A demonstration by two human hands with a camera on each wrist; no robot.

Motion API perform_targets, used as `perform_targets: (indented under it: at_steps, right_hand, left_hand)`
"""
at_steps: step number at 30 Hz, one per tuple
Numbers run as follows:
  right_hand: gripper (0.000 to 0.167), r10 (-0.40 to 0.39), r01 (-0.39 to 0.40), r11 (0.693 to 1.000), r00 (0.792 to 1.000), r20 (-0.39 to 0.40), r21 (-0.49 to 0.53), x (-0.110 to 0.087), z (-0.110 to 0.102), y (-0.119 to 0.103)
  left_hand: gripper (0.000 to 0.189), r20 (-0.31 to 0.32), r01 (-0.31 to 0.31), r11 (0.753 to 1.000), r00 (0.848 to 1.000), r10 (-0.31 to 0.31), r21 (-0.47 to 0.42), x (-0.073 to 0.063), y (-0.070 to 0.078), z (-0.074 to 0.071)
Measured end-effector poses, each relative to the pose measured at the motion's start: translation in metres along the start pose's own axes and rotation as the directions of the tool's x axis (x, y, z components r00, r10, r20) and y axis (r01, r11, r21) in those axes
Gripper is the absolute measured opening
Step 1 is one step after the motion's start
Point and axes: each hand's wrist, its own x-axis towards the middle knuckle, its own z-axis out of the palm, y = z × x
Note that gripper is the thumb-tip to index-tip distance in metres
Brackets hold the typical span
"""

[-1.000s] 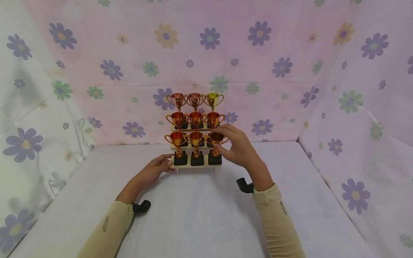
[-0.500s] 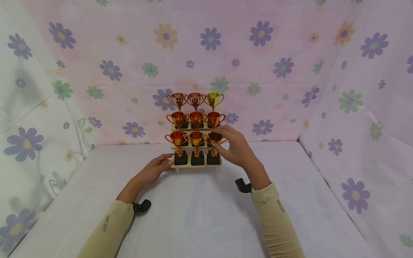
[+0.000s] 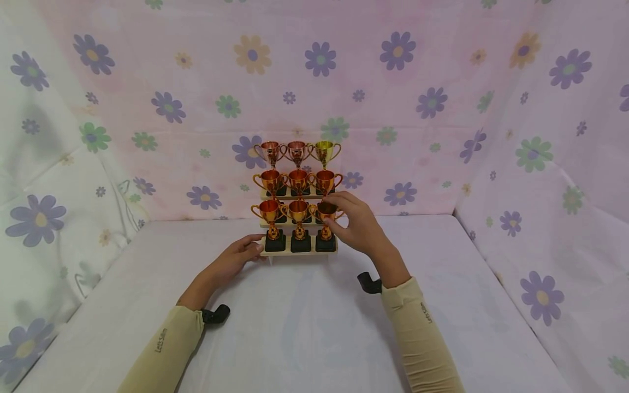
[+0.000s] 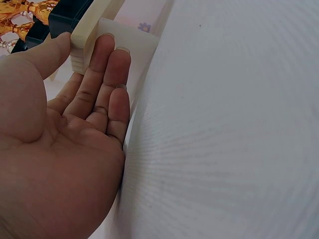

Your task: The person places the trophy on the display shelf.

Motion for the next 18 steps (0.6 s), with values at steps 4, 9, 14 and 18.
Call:
perform_targets:
  at_steps: [4, 9, 14, 18]
  right_hand:
    - [0.049, -0.002, 0.002, 1.000, 1.000, 0.003, 0.003, 0.0007, 0.0003, -0.0003]
    - [0.052, -0.002, 0.002, 1.000, 1.000, 0.004, 0.002, 0.0010, -0.0003, -0.0014]
    - [0.052, 0.006, -0.006, 1.000, 1.000, 0.006, 0.001, 0.0006, 0.0005, -0.0004]
    - [0.053, 0.014, -0.014, 1.000, 1.000, 0.008, -0.004, 0.0004, 0.0014, 0.0010]
  left_hand:
    - [0.058, -0.002, 0.000, 1.000, 1.000, 0.000, -0.004, 0.0001, 0.0004, 0.0004]
    - [0.058, -0.010, 0.013, 1.000, 1.000, -0.013, 0.005, -0.0003, 0.0013, 0.0005]
    - [0.058, -0.011, 0.020, 1.000, 1.000, -0.020, 0.004, 0.0001, 0.0015, 0.0004]
    - [0.058, -0.011, 0.021, 1.000, 1.000, -0.021, 0.004, 0.0006, 0.0014, 0.0001]
